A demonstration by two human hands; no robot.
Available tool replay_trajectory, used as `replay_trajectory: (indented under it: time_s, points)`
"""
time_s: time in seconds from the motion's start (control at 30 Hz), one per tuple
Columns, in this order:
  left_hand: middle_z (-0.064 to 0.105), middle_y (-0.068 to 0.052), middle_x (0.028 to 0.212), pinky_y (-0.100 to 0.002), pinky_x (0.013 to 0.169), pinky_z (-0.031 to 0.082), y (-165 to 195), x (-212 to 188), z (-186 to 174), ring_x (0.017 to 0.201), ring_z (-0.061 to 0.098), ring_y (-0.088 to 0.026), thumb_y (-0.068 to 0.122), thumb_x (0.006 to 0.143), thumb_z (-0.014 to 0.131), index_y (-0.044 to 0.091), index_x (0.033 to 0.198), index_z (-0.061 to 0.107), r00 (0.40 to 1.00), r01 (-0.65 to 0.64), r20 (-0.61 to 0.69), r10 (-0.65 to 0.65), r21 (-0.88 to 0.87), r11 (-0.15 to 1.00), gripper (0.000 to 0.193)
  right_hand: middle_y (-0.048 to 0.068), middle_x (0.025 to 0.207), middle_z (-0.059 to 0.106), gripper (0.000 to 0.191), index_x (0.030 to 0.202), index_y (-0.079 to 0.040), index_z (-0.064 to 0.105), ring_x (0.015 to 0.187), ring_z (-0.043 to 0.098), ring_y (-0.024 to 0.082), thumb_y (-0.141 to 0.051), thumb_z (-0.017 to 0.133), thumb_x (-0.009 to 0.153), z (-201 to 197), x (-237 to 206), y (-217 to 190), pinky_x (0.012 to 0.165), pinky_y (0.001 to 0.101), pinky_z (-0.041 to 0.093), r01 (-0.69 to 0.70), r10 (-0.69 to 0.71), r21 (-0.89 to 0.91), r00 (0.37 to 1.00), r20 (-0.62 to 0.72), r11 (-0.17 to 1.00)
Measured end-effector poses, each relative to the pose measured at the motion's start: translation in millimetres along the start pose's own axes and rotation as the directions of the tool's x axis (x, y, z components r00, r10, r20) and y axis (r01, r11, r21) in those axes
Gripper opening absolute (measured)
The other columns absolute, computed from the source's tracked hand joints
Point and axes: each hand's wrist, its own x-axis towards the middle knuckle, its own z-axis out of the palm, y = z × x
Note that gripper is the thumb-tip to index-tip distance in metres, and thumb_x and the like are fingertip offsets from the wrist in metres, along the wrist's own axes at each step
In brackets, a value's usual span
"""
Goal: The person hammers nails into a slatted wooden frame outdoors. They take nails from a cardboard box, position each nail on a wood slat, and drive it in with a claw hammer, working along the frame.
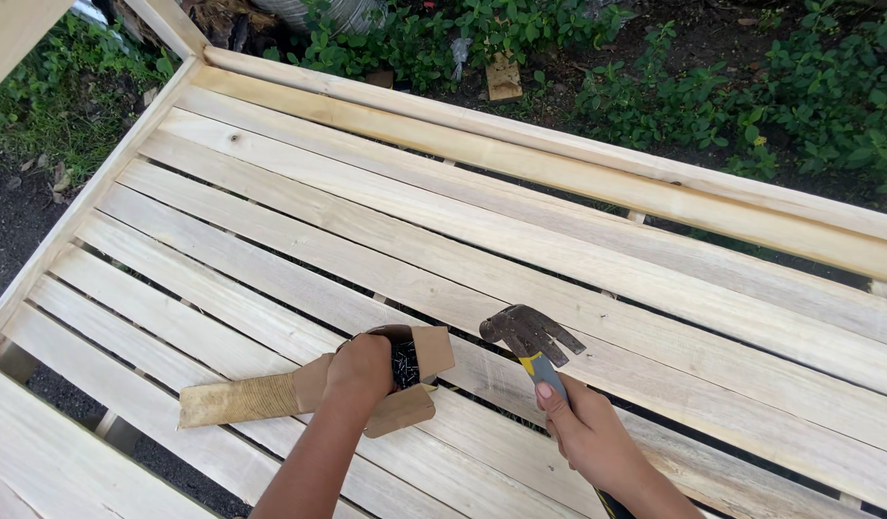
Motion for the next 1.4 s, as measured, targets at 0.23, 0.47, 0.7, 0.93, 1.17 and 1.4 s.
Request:
replay_trajectory:
  time_s: [0.23, 0.47, 0.7, 0.93, 1.17, 1.4]
  points:
    - [0.075, -0.015, 0.111, -0.04, 0.087, 0.061, -4, 16, 29, 0.103, 0.074, -0.029, 0.01, 0.095, 0.061, 0.009, 0.104, 0.076, 1.0, -0.011, -0.025, 0.011, -0.001, 1.0, 0.017, 0.0, 0.06, 0.046, 0.053, 0.096, -0.004, 0.062, 0.044, 0.04, 0.009, -0.056, 0.049, 0.096, 0, -13, 1, 0.04, 0.0289, 0.039, -0.031, 0.031, 0.017, 0.999, -0.019, 0.999]
    - [0.077, -0.013, 0.1, -0.042, 0.084, 0.058, 0, -49, -25, 0.094, 0.074, -0.029, 0.021, 0.089, 0.075, 0.007, 0.095, 0.076, 0.992, 0.075, -0.083, -0.098, -0.243, 0.967, 0.015, 0.0, 0.061, 0.047, 0.055, 0.097, -0.004, 0.062, 0.046, 0.041, 0.01, -0.058, 0.05, 0.095, -13, -20, 1, 0.041, 0.0294, 0.039, -0.006, 0.006, -0.01, 1.0, 0.01, 1.0]
    - [0.075, -0.008, 0.073, -0.03, 0.06, 0.058, 68, -113, -41, 0.063, 0.075, -0.015, 0.013, 0.078, 0.08, 0.002, 0.082, 0.072, 0.931, -0.342, -0.361, 0.058, -0.803, 0.487, 0.014, 0.004, 0.07, 0.064, 0.033, 0.092, -0.004, 0.06, 0.05, 0.053, 0.01, -0.027, 0.081, 0.085, -1, -18, -17, 0.044, 0.0283, 0.045, 0.105, -0.105, -0.006, 0.993, -0.061, 0.994]
    - [0.069, -0.005, 0.072, -0.028, 0.059, 0.056, 130, -113, -8, 0.062, 0.067, -0.012, 0.009, 0.091, 0.069, -0.001, 0.087, 0.066, 0.929, -0.328, -0.257, 0.264, -0.905, 0.272, 0.011, 0.006, 0.081, 0.072, 0.026, 0.095, -0.005, 0.055, 0.055, 0.058, 0.01, -0.007, 0.078, 0.082, -7, -11, -25, 0.042, 0.0285, 0.047, 0.096, -0.06, 0.29, 0.989, -0.132, 0.952]
    - [0.076, -0.005, 0.078, -0.027, 0.066, 0.06, 172, -86, 17, 0.071, 0.074, -0.01, 0.004, 0.083, 0.071, -0.001, 0.09, 0.071, 0.902, -0.32, -0.238, 0.361, -0.929, 0.185, 0.009, 0.007, 0.079, 0.069, 0.024, 0.093, -0.004, 0.056, 0.059, 0.061, 0.011, 0.001, 0.075, 0.08, -42, -10, 3, 0.043, 0.0284, 0.045, 0.048, -0.006, 0.31, 0.991, -0.135, 0.949]
    - [0.073, -0.017, 0.077, -0.037, 0.062, 0.054, 197, -66, 14, 0.068, 0.069, -0.029, 0.002, 0.083, 0.069, -0.001, 0.087, 0.074, 0.801, -0.543, -0.323, 0.505, -0.747, 0.384, 0.007, 0.006, 0.082, 0.072, 0.022, 0.094, -0.004, 0.058, 0.062, 0.063, 0.01, 0.0, 0.075, 0.081, -69, 3, 22, 0.046, 0.0276, 0.048, -0.045, 0.084, 0.241, 0.984, -0.154, 0.969]
